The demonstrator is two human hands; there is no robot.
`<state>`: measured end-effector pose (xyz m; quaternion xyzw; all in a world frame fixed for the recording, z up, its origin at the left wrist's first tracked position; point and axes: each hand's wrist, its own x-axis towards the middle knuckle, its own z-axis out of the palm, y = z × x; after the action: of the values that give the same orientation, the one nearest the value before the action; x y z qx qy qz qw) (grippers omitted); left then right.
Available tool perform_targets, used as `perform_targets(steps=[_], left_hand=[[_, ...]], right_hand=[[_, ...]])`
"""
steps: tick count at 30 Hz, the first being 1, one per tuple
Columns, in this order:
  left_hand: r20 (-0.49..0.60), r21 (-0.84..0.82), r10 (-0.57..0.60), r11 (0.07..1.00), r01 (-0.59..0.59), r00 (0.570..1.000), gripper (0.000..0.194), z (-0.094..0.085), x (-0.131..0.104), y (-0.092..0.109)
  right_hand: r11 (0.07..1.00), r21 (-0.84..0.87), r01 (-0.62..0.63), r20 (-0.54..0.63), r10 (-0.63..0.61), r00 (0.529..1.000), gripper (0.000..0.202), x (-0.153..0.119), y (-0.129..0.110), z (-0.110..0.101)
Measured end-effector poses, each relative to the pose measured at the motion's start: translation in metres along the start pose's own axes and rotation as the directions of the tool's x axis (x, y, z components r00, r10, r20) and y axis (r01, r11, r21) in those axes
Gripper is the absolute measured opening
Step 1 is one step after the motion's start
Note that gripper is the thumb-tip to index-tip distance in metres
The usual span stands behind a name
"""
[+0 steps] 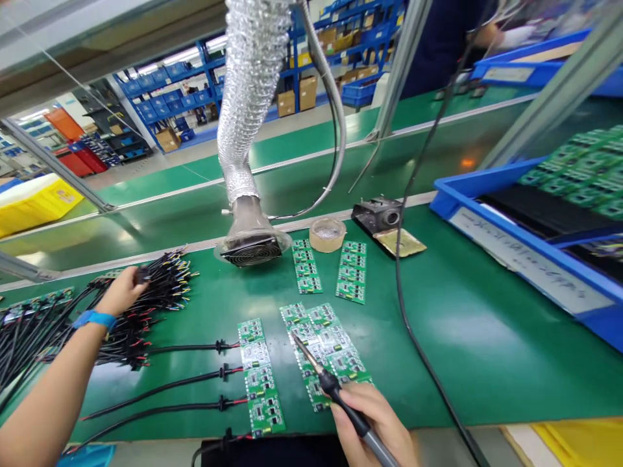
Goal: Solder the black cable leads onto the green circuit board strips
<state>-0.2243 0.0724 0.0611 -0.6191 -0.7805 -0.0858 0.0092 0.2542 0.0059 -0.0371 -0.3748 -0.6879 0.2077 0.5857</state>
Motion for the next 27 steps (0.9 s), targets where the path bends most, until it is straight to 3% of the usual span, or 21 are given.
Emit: perform_targets(steps=[3,6,9,11,14,18,21,27], left_hand=[[-0.074,-0.01,0.046,0.999,-0.047,0.996,0.041,-0.013,-0.008,0.028],[-0.065,-0.003,0.181,0.983,-0.182,0.981,0.057,-0.008,-0.029,0.08],[0.091,0.009,0.365,0.93,-0.367,0.927,0.063,0.017,-0.055,0.14],[0.215,-0.044,0.442,0.895,-0.443,0.871,0.065,0.035,-0.068,0.166],[0.282,-0.204,0.505,0.863,-0.463,0.816,0.061,0.048,-0.077,0.175],[0.2,-0.284,0.51,0.848,-0.448,0.837,0.04,0.043,-0.081,0.162],[0.101,-0.291,0.558,0.808,-0.512,0.824,0.02,0.04,-0.083,0.167],[0.065,-0.201,0.633,0.765,-0.612,0.771,0.016,0.052,-0.082,0.197]], right_hand=[[1.0,0.01,-0.011,-0.041,0.011,0.999,0.021,0.0,0.0,-0.001],[1.0,-0.003,-0.003,-0.072,0.003,0.997,0.023,-0.001,0.001,0.0],[1.0,-0.022,0.01,-0.051,-0.011,0.999,0.023,-0.003,0.002,0.0],[1.0,-0.024,0.0,-0.039,-0.001,0.999,0.023,-0.004,0.003,-0.001],[1.0,-0.008,-0.015,-0.067,0.015,0.998,0.024,-0.004,0.002,-0.001],[0.999,0.032,-0.014,-0.085,0.017,0.996,0.026,-0.002,-0.001,0.0],[0.999,0.048,-0.004,-0.075,0.007,0.997,0.029,-0.001,-0.001,-0.001],[0.998,0.055,0.011,-0.063,-0.008,0.998,0.035,-0.003,0.0,-0.002]])
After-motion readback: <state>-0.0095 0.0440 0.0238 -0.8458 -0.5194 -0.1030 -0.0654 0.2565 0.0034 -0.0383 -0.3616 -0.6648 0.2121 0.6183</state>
